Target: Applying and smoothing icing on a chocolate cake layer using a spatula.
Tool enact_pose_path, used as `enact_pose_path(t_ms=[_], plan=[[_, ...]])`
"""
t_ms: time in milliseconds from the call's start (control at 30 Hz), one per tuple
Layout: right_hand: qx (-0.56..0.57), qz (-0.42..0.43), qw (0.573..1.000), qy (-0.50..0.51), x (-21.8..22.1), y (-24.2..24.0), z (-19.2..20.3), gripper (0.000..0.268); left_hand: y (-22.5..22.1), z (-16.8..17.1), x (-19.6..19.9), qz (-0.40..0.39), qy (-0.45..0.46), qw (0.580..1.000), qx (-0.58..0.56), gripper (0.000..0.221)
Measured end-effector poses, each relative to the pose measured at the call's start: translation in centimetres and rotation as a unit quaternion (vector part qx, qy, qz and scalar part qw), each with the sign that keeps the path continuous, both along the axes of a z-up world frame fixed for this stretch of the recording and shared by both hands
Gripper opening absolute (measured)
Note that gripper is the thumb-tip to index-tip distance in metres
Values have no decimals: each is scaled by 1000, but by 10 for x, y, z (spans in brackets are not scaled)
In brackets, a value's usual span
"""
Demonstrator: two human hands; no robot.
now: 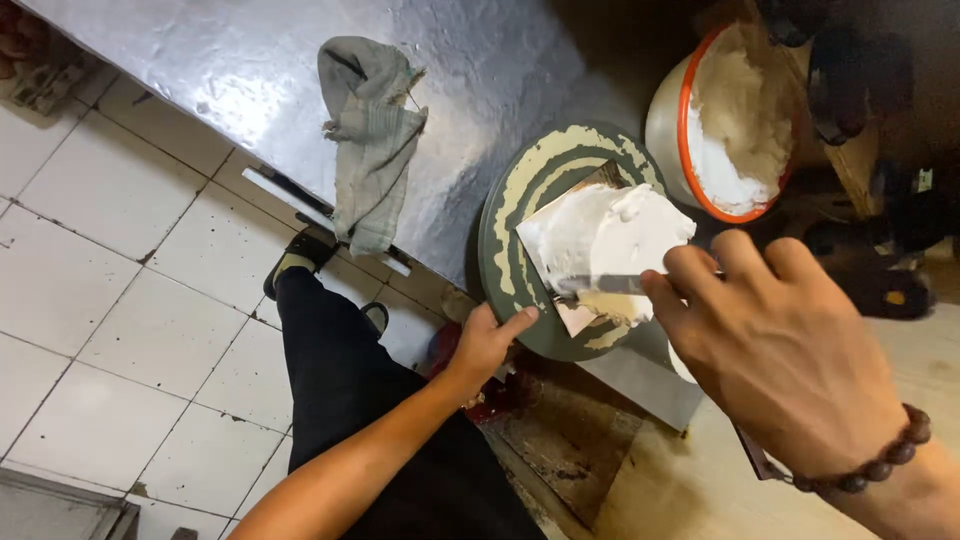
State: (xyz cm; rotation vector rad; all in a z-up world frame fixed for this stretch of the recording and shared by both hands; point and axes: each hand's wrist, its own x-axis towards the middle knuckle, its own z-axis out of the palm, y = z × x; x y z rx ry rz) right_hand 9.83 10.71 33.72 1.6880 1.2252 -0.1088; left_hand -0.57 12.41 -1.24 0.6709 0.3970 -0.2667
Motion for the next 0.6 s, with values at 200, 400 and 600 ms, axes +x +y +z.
enact_pose_path(t_ms=[200, 400, 600], plan=[[38, 62, 996, -43, 16, 9, 8, 39, 6, 12, -2, 24, -24, 999, 13, 30], [-42, 37, 996, -64, 11, 1, -7, 42, -1, -5, -4, -2, -38, 999, 12, 30], [129, 13, 991, -42, 5, -58, 32, 28, 11, -13, -10, -83, -37, 995, 38, 34]])
